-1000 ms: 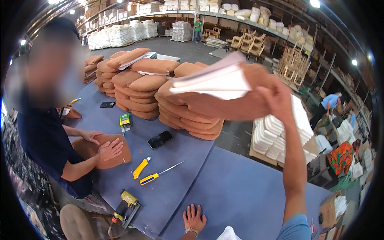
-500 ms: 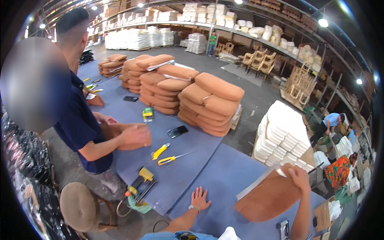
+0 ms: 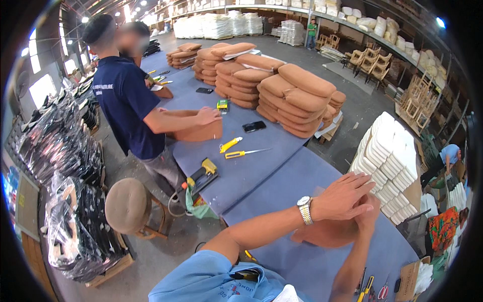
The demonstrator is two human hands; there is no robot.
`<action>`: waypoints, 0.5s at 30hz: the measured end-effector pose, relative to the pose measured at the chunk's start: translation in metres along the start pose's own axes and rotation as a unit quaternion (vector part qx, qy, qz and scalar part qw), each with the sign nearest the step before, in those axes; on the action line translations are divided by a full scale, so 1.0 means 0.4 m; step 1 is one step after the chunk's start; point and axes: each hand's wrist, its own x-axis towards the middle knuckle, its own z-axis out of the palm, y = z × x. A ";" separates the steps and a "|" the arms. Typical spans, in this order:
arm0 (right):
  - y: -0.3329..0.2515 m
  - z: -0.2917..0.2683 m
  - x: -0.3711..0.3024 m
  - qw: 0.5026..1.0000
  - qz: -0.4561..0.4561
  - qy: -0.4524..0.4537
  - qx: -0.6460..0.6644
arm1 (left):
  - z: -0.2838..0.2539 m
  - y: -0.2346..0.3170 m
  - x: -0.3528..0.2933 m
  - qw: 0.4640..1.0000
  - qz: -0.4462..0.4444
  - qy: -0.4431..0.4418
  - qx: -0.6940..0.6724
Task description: The person trims excess fabric from a cushion cover using a utility knife, then uses a staple gun to secure the fabric to the cushion base. They repeatedly flip and adjust the cushion, trimming and stapling edges to complete the upholstery.
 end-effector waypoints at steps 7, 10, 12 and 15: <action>0.058 0.030 0.033 0.994 -0.097 0.028 0.035 | 0.041 0.062 -0.013 0.968 -0.190 -0.112 0.122; 0.009 0.047 0.064 0.983 -0.099 0.118 0.104 | 0.042 0.042 -0.038 0.959 -0.233 -0.083 0.135; -0.005 0.061 0.079 0.975 -0.001 0.112 0.190 | 0.040 0.044 -0.047 0.937 -0.293 -0.058 0.181; 0.034 0.099 0.091 0.952 0.114 0.093 0.267 | 0.034 0.031 -0.067 0.927 -0.302 -0.073 0.211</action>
